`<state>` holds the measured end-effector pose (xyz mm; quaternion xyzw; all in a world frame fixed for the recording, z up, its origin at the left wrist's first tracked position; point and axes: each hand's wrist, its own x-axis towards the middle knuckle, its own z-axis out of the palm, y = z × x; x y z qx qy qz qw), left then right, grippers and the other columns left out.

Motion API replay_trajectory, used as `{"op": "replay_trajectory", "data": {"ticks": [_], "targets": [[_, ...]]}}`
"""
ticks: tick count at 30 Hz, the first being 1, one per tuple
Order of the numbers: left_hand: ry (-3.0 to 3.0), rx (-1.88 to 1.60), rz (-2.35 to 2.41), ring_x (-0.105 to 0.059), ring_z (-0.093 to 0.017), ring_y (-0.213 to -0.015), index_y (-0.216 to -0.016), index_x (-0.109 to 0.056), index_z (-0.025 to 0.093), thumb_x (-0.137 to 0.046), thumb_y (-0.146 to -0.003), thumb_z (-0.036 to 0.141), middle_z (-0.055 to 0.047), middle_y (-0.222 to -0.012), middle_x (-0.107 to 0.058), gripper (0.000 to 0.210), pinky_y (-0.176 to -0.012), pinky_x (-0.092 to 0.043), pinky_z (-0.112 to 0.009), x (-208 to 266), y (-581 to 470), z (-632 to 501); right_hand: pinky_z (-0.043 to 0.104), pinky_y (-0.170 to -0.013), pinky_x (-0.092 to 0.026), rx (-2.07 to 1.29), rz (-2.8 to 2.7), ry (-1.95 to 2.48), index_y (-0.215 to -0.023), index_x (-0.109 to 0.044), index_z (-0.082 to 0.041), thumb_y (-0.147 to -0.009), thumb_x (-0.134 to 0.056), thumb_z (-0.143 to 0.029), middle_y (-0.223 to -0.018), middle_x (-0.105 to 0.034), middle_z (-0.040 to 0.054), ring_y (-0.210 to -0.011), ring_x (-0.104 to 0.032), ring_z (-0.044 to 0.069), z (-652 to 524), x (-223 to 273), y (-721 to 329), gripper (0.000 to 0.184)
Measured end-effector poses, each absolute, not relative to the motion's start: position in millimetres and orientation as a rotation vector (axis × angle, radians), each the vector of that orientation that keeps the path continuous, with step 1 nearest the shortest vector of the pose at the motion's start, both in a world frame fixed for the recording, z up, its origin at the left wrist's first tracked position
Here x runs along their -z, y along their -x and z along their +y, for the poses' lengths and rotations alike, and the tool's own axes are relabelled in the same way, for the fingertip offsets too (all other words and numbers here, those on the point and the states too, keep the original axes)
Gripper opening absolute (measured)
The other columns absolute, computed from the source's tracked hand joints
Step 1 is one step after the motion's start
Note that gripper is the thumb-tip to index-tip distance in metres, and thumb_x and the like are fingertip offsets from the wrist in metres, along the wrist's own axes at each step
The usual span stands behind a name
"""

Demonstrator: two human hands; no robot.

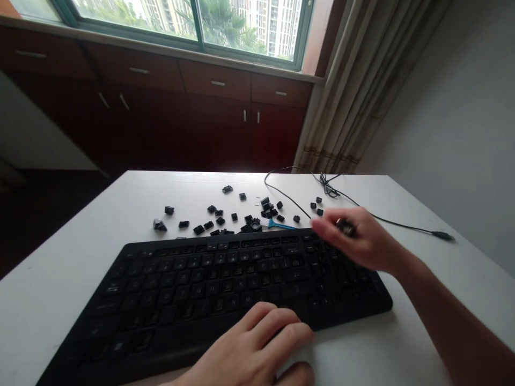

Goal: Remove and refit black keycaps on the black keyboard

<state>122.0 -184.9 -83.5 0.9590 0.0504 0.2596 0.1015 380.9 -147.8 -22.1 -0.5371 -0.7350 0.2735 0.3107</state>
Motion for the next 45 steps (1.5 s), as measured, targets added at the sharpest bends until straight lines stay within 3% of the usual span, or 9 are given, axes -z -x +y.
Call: {"op": "replay_trajectory", "data": {"ticks": [4, 12, 18, 23, 30, 45], "targets": [[-2.810, -0.808, 0.151, -0.058, -0.020, -0.098, -0.097, -0.063, 0.020, -0.059, -0.095, 0.029, -0.006, -0.113, -0.065, 0.010, -0.084, -0.051, -0.032, 84, -123, -183, 0.030, -0.055, -0.027, -0.334, -2.513, 1.492, -0.060, -0.051, -0.019, -0.097, -0.056, -0.038, -0.060, -0.059, -0.0001, -0.053, -0.043, 0.011, -159, 31, -364, 0.042], [-2.832, -0.805, 0.198, -0.059, -0.019, -0.099, -0.095, -0.064, 0.021, -0.063, -0.094, 0.027, -0.004, -0.113, -0.067, 0.006, -0.086, -0.050, -0.032, 87, -124, -187, 0.031, -0.055, -0.030, -0.235, -2.530, 1.454, -0.057, -0.052, -0.020, -0.097, -0.059, -0.040, -0.056, -0.060, 0.0002, -0.050, -0.047, 0.012, -157, 45, -364, 0.045], [-2.835, -0.868, 0.208, -0.061, -0.017, -0.096, -0.093, -0.064, 0.019, -0.059, -0.099, 0.027, 0.000, -0.110, -0.070, 0.012, -0.083, -0.046, -0.031, 89, -128, -187, 0.031, -0.057, -0.031, -0.284, -2.542, 1.479, -0.061, -0.054, -0.021, -0.100, -0.052, -0.042, -0.060, -0.062, -0.0001, -0.053, -0.050, 0.012, -157, 48, -366, 0.044], [-2.754, -0.954, 0.310, -0.059, -0.013, -0.093, -0.106, -0.063, 0.010, -0.052, -0.103, 0.026, 0.002, -0.103, -0.073, 0.019, -0.083, -0.045, -0.028, 91, -131, -187, 0.032, -0.056, -0.030, -0.323, -2.546, 1.495, -0.062, -0.055, -0.021, -0.099, -0.052, -0.044, -0.060, -0.061, -0.0003, -0.054, -0.052, 0.013, -157, 54, -369, 0.044], [-2.814, -0.792, 0.238, -0.057, -0.015, -0.105, -0.114, -0.063, 0.008, -0.034, -0.109, 0.032, 0.001, -0.119, -0.072, 0.038, -0.085, -0.046, -0.029, 87, -124, -185, 0.032, -0.056, -0.028, -0.285, -2.541, 1.460, -0.061, -0.054, -0.022, -0.099, -0.052, -0.047, -0.058, -0.059, -0.0011, -0.051, -0.051, 0.012, -157, 64, -377, 0.046], [-3.006, -0.733, 0.230, -0.053, -0.014, -0.111, -0.106, -0.070, 0.021, -0.047, -0.104, 0.035, 0.005, -0.133, -0.064, 0.027, -0.079, -0.047, -0.027, 93, -127, -187, 0.031, -0.056, -0.028, -0.334, -2.562, 1.571, -0.064, -0.054, -0.022, -0.098, -0.053, -0.051, -0.061, -0.059, -0.0017, -0.052, -0.049, 0.012, -155, 70, -381, 0.044]]}}
